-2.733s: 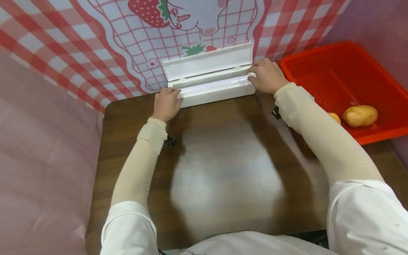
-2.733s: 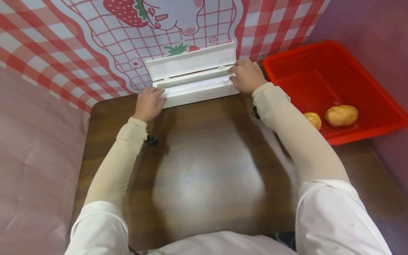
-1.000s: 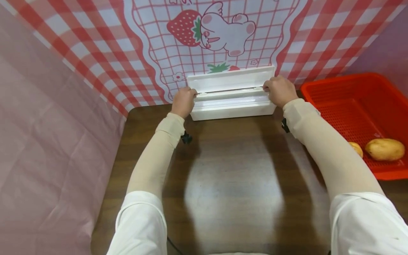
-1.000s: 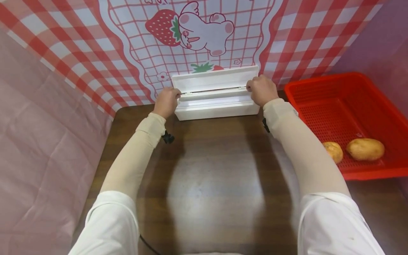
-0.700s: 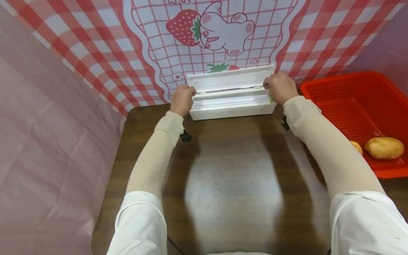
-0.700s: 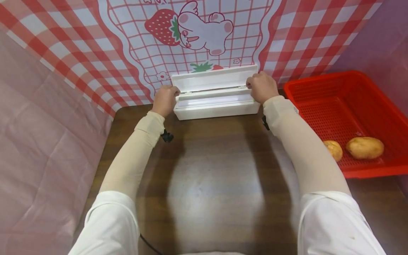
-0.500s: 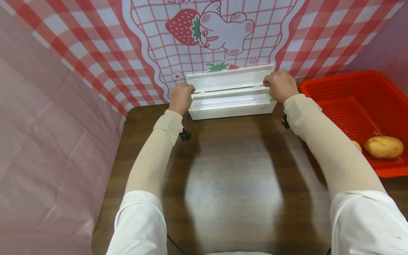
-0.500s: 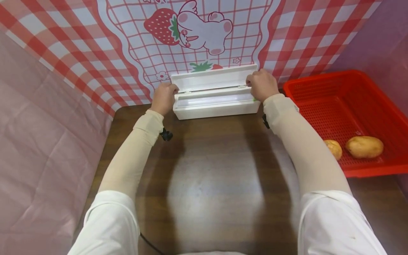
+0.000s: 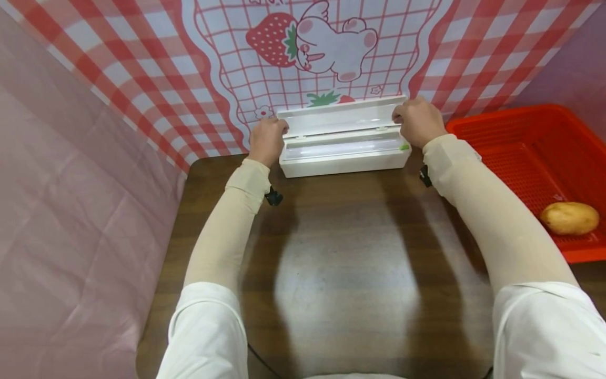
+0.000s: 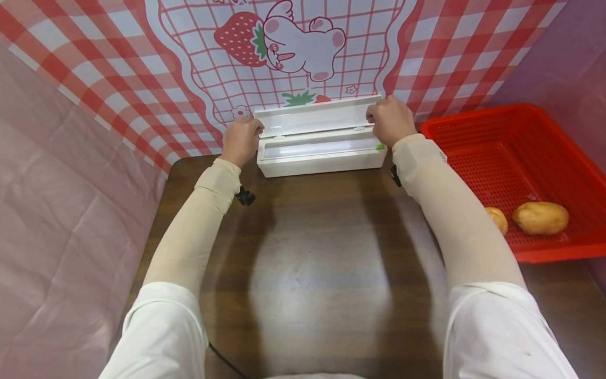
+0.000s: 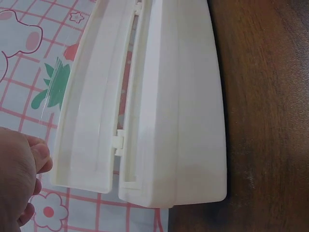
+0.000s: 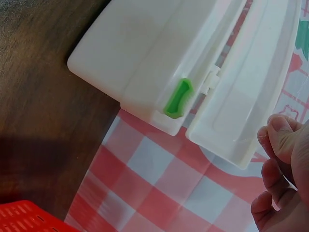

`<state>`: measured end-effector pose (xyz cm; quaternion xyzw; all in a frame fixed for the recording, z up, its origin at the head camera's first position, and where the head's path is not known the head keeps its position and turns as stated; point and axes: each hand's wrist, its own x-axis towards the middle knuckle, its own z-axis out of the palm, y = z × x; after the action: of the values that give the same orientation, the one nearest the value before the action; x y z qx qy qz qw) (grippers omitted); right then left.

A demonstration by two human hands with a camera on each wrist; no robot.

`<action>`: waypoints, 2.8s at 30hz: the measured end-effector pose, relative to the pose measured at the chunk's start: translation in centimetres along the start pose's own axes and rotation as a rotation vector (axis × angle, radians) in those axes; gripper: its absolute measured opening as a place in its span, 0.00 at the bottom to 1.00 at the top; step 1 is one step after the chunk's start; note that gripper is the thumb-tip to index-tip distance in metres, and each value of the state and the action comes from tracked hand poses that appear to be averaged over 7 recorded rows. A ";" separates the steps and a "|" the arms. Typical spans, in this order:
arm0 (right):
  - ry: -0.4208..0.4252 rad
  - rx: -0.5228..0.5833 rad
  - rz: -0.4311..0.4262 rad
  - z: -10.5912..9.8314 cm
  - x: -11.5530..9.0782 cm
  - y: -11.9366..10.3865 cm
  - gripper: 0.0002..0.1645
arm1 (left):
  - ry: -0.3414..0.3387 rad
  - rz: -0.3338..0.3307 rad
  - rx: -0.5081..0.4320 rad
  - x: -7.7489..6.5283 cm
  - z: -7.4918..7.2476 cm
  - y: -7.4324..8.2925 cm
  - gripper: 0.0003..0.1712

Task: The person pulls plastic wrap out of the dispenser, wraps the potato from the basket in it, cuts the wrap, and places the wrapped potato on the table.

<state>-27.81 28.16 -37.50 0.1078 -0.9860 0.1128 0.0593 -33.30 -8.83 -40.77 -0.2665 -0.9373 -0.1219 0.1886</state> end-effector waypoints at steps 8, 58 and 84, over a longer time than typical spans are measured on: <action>0.027 0.002 0.000 -0.7 0.2 -0.3 0.16 | 0.001 -0.019 0.023 0.4 -0.8 0.0 0.07; 0.008 -0.005 0.073 -6.0 0.6 -2.5 0.16 | -0.073 -0.043 0.070 2.5 -6.6 0.9 0.13; 0.083 -0.060 0.047 -8.2 0.9 -2.9 0.15 | -0.049 -0.056 0.084 3.5 -9.1 1.1 0.15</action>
<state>-27.26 27.11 -28.86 0.0778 -0.9878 0.0891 0.1009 -32.88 -9.35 -30.99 -0.2352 -0.9530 -0.0812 0.1730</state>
